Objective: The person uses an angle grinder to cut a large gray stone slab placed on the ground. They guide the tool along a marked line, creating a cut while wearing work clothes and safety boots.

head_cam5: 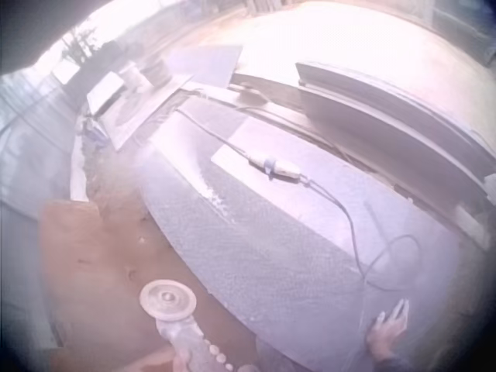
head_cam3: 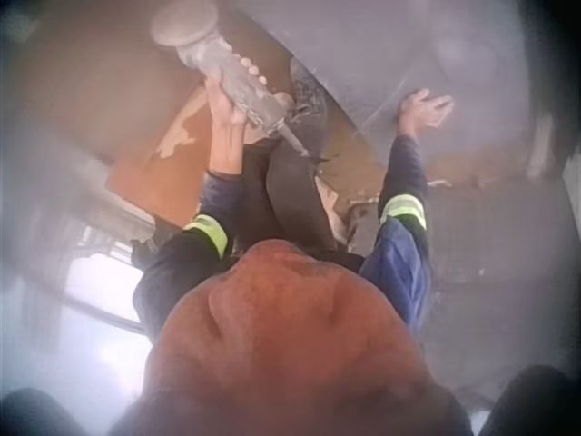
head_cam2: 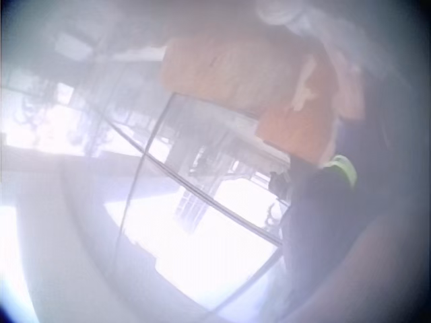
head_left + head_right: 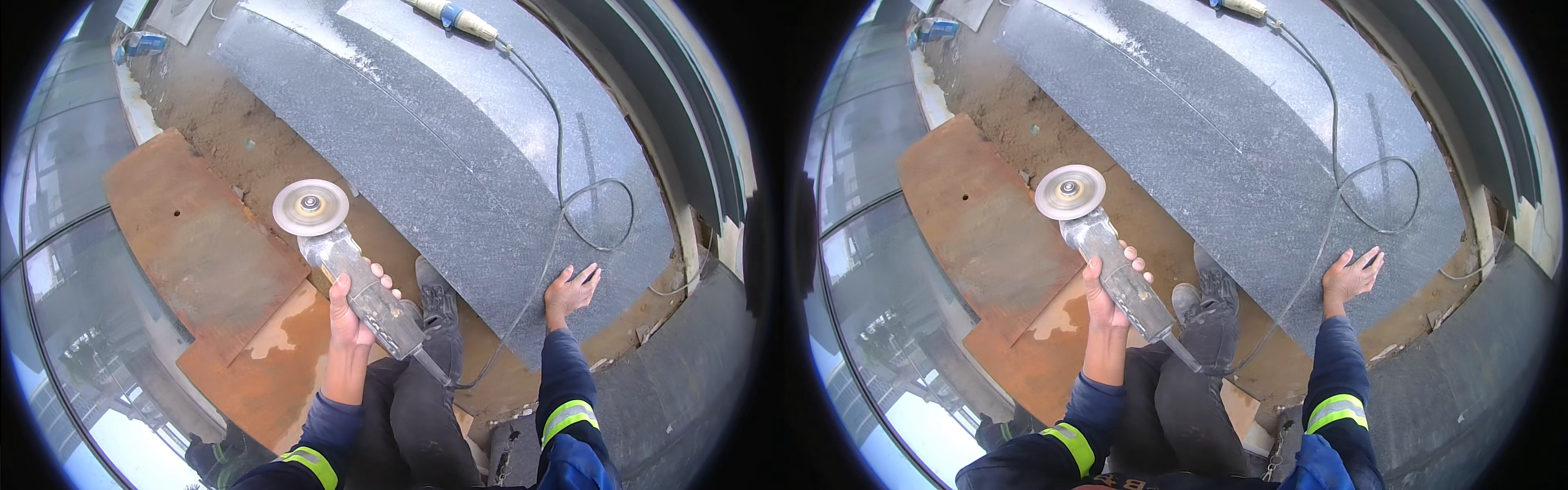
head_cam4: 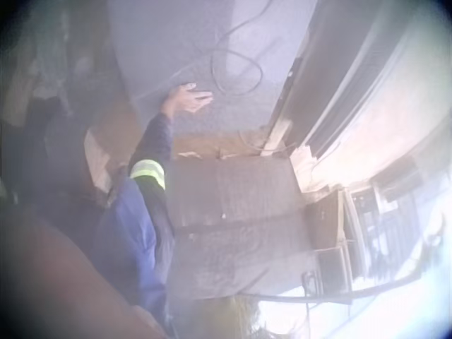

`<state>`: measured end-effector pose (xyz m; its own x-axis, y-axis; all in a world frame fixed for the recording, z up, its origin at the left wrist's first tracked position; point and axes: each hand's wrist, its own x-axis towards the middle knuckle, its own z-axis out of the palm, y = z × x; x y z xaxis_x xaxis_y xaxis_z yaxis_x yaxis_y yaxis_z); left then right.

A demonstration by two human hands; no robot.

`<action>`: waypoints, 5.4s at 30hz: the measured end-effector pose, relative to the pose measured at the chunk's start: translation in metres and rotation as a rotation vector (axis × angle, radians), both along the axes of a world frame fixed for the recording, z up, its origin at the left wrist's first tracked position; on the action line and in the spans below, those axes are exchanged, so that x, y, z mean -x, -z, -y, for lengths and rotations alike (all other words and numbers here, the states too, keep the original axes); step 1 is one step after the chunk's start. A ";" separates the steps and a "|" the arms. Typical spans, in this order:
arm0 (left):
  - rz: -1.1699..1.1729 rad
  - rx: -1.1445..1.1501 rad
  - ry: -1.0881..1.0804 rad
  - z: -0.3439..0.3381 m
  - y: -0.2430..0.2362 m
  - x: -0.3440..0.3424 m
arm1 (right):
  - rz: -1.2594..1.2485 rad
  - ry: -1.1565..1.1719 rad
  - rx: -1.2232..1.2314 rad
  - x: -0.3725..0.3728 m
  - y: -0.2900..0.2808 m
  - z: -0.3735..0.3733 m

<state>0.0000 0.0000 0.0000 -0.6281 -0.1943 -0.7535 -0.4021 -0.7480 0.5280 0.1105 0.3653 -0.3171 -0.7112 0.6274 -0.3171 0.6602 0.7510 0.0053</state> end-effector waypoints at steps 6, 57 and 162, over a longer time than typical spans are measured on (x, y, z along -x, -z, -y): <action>-0.164 -0.277 0.022 -0.072 0.145 -0.044 | -0.207 -0.036 -0.269 0.074 0.029 -0.115; -0.700 0.139 -0.020 -0.225 0.011 -0.163 | -0.961 -0.406 0.493 0.097 0.038 -0.189; -0.651 -0.085 0.180 -0.316 0.320 -0.014 | -0.152 -0.604 1.232 0.049 -0.093 -0.157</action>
